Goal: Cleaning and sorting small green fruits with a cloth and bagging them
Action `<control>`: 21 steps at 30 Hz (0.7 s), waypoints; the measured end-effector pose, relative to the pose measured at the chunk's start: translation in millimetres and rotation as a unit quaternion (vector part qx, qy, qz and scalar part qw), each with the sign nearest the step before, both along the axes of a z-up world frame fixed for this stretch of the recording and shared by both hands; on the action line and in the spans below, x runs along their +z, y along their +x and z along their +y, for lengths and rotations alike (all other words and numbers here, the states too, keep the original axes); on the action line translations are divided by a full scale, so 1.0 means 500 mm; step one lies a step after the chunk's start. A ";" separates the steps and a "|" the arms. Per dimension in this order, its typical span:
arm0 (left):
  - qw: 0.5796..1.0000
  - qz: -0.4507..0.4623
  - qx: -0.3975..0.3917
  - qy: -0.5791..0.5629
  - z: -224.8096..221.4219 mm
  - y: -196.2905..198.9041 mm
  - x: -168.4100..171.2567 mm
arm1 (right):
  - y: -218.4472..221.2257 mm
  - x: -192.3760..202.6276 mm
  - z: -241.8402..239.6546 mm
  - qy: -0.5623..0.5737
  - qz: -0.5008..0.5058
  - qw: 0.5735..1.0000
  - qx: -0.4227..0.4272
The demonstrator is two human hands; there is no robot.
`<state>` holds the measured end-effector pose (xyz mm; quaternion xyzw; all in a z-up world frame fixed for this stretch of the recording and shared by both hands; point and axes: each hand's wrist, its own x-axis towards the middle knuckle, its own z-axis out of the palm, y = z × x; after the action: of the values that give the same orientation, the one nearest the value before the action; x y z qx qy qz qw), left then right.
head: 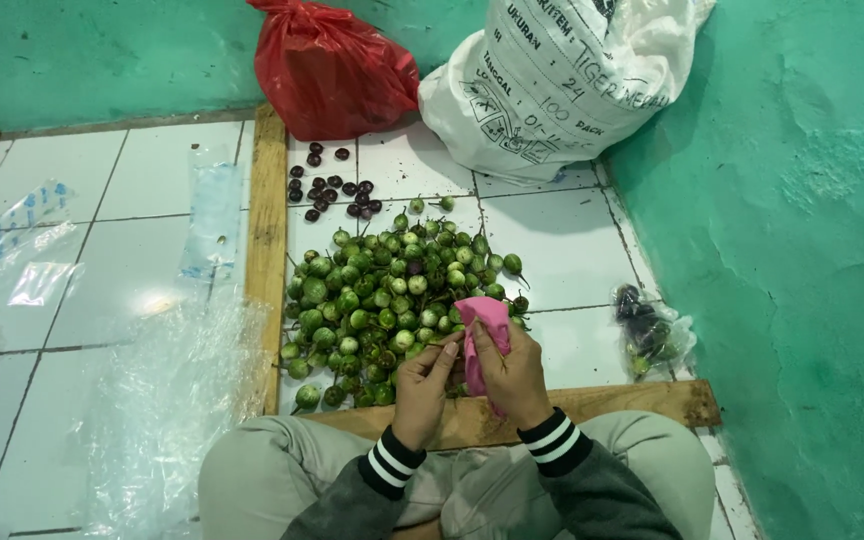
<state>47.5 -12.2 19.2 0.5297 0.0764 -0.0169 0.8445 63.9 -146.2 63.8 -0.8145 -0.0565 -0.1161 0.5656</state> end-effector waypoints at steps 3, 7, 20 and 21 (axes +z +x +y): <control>1.000 -0.024 0.009 -0.001 0.003 0.002 0.010 | 0.004 -0.009 -0.005 0.066 0.126 0.990 0.000; 0.998 -0.033 0.040 0.031 0.031 0.004 0.051 | -0.004 0.127 0.015 0.199 0.108 0.974 -0.022; 0.976 -0.161 0.047 0.140 0.026 -0.001 0.046 | -0.011 0.039 0.012 0.116 0.193 0.971 0.085; 0.972 -0.173 0.047 0.154 0.027 -0.002 0.056 | -0.009 -0.006 0.004 0.058 0.172 0.979 0.091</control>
<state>46.3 1.2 47.3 0.6439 -0.0444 0.1268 0.7532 59.4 -144.2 60.9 -0.7794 -0.0258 0.0746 0.6215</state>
